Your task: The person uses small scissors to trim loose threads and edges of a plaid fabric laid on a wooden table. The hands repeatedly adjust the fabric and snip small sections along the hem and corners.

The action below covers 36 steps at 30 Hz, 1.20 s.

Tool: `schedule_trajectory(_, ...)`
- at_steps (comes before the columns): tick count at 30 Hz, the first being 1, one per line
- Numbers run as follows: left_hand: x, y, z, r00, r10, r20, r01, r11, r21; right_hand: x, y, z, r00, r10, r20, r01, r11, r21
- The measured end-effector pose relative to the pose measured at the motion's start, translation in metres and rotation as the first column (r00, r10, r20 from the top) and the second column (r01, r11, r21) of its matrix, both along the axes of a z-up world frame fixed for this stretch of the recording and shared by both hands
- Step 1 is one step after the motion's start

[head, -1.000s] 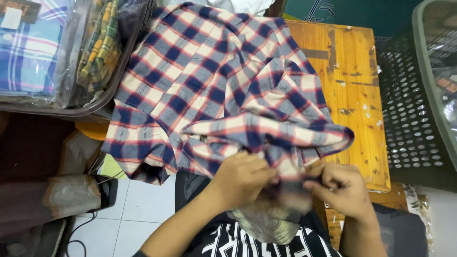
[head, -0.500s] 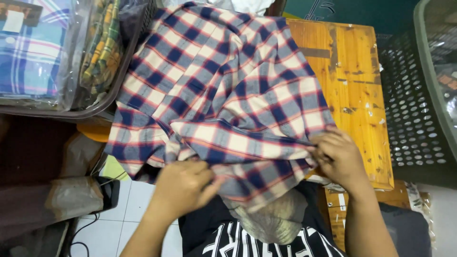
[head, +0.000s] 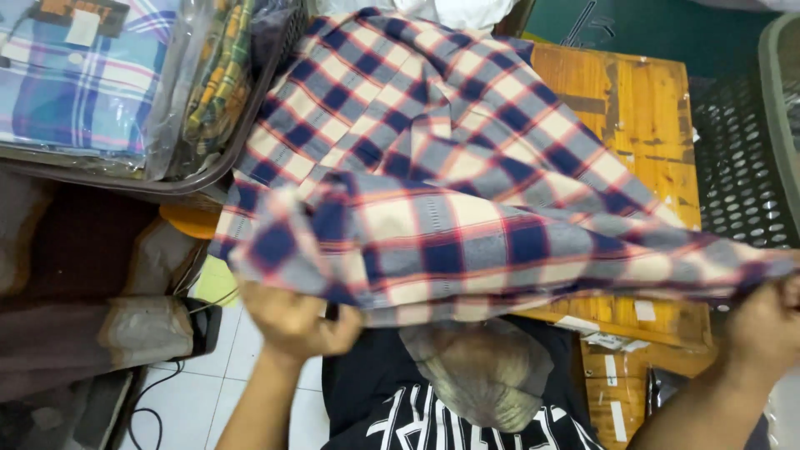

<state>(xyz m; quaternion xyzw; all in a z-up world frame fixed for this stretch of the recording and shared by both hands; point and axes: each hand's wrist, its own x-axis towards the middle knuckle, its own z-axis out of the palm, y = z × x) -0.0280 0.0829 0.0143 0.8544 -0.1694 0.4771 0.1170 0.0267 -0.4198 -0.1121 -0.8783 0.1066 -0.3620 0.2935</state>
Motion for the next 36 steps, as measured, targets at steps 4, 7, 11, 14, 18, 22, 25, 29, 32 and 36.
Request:
schedule_trajectory(4, 0.000, -0.017, -0.014, 0.964, -0.254, 0.076, 0.243, 0.961, 0.131, 0.009, 0.035, 0.042, 0.953, 0.278, -0.121, -0.289, 0.953, -0.086)
schedule_trajectory(7, 0.004, -0.026, -0.051, 0.948, -0.188, 0.255, 0.141, 0.971, 0.193, 0.010, 0.096, 0.092, 0.927, 0.235, -0.293, -0.340, 0.856, -0.389)
schedule_trajectory(11, 0.018, -0.026, -0.103, 0.991, 0.131, 0.019, -0.132, 0.981, 0.145, 0.026, 0.139, 0.093, 0.706, 0.649, -0.282, -0.705, 0.610, -0.362)
schedule_trajectory(14, 0.029, -0.032, -0.101, 0.975, 0.218, -0.048, -0.218, 0.976, 0.015, 0.033, 0.149, 0.077, 0.597, 0.714, -0.364, -0.800, 0.503, -0.326)
schedule_trajectory(18, 0.032, -0.037, -0.092, 0.960, 0.239, -0.146, -0.254, 0.962, -0.097, 0.028, 0.123, 0.054, 0.766, 0.431, -0.478, -0.586, 0.774, -0.241)
schedule_trajectory(22, 0.019, -0.043, -0.082, 0.910, 0.253, -0.328, -0.296, 0.951, -0.088, 0.009, 0.038, 0.026, 0.842, 0.318, -0.435, -0.450, 0.860, -0.242)
schedule_trajectory(25, 0.013, -0.051, -0.074, 0.955, -0.008, -0.297, -0.021, 0.995, -0.093, -0.034, 0.023, 0.059, 0.751, 0.278, -0.599, -0.419, 0.902, -0.107)
schedule_trajectory(29, 0.012, -0.069, -0.064, 0.888, -0.252, -0.384, 0.212, 0.967, -0.143, -0.088, -0.008, 0.044, 0.675, 0.534, -0.509, -0.557, 0.821, 0.124)
schedule_trajectory(32, 0.019, -0.064, -0.072, 0.860, -0.303, -0.410, 0.279, 0.953, -0.119, -0.108, -0.060, -0.006, 0.530, 0.449, -0.719, -0.446, 0.869, 0.214)
schedule_trajectory(36, 0.045, -0.029, -0.066, 0.767, -0.404, -0.498, 0.368, 0.913, -0.175, -0.081, 0.018, 0.054, 0.109, 0.486, -0.867, -0.720, 0.640, 0.269)
